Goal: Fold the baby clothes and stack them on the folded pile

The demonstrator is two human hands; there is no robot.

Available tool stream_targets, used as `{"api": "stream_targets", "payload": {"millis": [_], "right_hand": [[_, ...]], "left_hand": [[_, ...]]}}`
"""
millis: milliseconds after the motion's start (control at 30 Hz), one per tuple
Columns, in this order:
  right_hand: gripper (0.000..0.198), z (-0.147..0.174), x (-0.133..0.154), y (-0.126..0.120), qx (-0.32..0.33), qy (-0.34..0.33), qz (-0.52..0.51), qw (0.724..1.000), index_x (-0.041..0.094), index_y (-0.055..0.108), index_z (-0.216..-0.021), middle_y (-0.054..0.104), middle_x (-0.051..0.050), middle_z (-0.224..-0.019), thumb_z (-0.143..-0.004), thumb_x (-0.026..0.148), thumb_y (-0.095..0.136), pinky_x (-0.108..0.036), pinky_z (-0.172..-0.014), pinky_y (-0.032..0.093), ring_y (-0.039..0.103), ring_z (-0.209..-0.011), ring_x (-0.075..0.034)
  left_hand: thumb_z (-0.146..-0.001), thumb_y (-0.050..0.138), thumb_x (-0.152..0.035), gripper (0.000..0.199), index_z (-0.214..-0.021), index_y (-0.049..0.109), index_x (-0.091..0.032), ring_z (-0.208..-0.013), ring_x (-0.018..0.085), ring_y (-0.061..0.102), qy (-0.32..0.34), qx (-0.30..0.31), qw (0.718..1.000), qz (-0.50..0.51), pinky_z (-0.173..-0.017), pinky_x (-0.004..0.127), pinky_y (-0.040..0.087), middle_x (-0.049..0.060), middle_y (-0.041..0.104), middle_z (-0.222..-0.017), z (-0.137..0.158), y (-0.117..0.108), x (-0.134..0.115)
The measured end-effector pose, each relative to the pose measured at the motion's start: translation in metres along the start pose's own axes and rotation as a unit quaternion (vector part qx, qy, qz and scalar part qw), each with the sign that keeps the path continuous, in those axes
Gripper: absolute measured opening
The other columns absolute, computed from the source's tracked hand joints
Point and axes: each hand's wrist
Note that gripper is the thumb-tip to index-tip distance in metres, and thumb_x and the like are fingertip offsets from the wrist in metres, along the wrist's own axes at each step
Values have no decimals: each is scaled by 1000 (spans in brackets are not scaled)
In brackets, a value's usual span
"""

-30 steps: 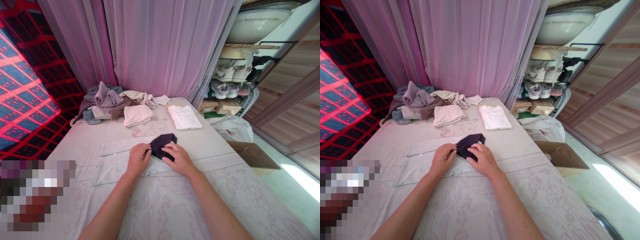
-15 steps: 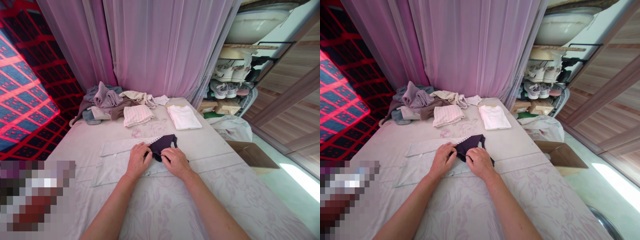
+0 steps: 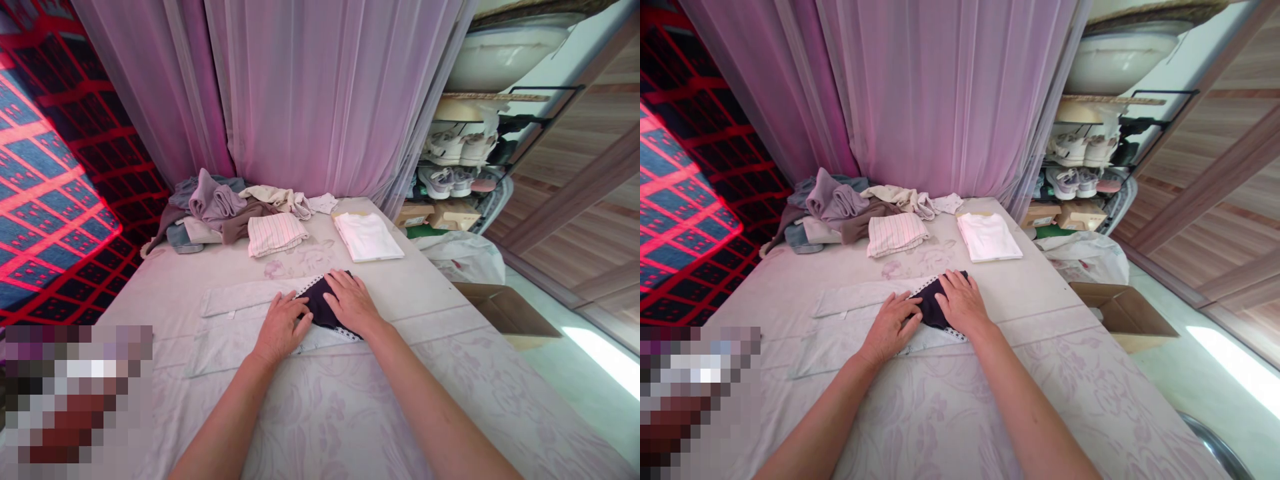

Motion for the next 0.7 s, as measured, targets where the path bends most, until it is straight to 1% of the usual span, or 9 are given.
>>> {"api": "stream_targets", "payload": {"millis": [100, 167, 233, 300, 400, 467, 533, 567, 700], "right_hand": [[57, -11, -7, 9, 84, 32, 36, 995, 19, 34, -146, 26, -9, -155, -96, 45, 31, -54, -113, 16, 21, -142, -26], [58, -14, -12, 13, 104, 44, 44, 993, 21, 30, -148, 21, -8, -156, -96, 48, 29, -55, -113, 16, 18, -143, -26], [58, -14, -12, 13, 98, 47, 47, 993, 21, 31, -147, 22, -8, -156, -96, 48, 29, -55, -112, 16, 18, -143, -26], [56, -12, -7, 9, 80, 47, 46, 995, 21, 35, -146, 27, -10, -154, -96, 45, 30, -55, -112, 17, 22, -142, -26], [51, -7, 14, 0, 32, 21, 19, 999, 21, 40, -143, 34, -10, -151, -96, 40, 32, -53, -112, 17, 28, -139, -25], [48, -2, 30, -3, 11, -31, -18, 999, 22, 44, -139, 40, -9, -148, -95, 39, 35, -48, -112, 20, 32, -137, -23], [44, 3, 45, -1, 0, -77, -53, 996, 23, 50, -134, 47, -8, -143, -94, 39, 41, -44, -110, 25, 38, -133, -21], [42, 5, 50, 2, -4, -87, -64, 994, 24, 53, -131, 50, -8, -140, -92, 39, 45, -42, -108, 28, 41, -130, -21], [37, 6, 61, 13, -17, -49, -73, 996, 25, 59, -122, 60, -7, -124, -87, 34, 54, -39, -94, 38, 51, -115, -23]], "left_hand": [[-90, 45, -35, 24, -85, 66, -24, -127, 25, 48, -10, -17, 1000, 15, -111, 53, 23, 3, 66, -122, 0, 0, 0], [-89, 46, -33, 23, -84, 66, -24, -120, 24, 54, -18, -40, 998, 36, -110, 52, 26, 4, 67, -119, 0, 1, 2], [-88, 46, -30, 20, -85, 65, -24, -112, 22, 59, -23, -66, 995, 68, -109, 51, 29, 4, 68, -115, -1, 5, 5], [-86, 46, -27, 19, -89, 64, -24, -105, 20, 62, -37, -104, 987, 116, -106, 46, 36, 4, 69, -111, -2, 10, 10], [-83, 46, -22, 21, -95, 63, -24, -99, 17, 64, -80, -160, 969, 168, -93, 36, 47, 3, 69, -108, -2, 12, 19], [-81, 47, -20, 23, -97, 63, -24, -97, 18, 63, -106, -178, 969, 138, -88, 33, 49, 2, 70, -103, 0, 4, 26], [-80, 49, -19, 23, -97, 64, -24, -94, 19, 63, -123, -181, 974, 58, -87, 34, 48, 3, 69, -98, 4, -12, 34], [-80, 50, -19, 23, -96, 65, -23, -94, 21, 62, -129, -177, 976, 10, -87, 35, 48, 3, 69, -97, 7, -22, 38], [-80, 50, -21, 24, -96, 67, -24, -94, 25, 61, -159, -101, 970, -154, -84, 38, 46, 6, 68, -101, 25, -60, 60]]}}
Point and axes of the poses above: each hand's wrist, its own z-axis away from the middle knuckle, its own y-axis out of the palm, x = y × z
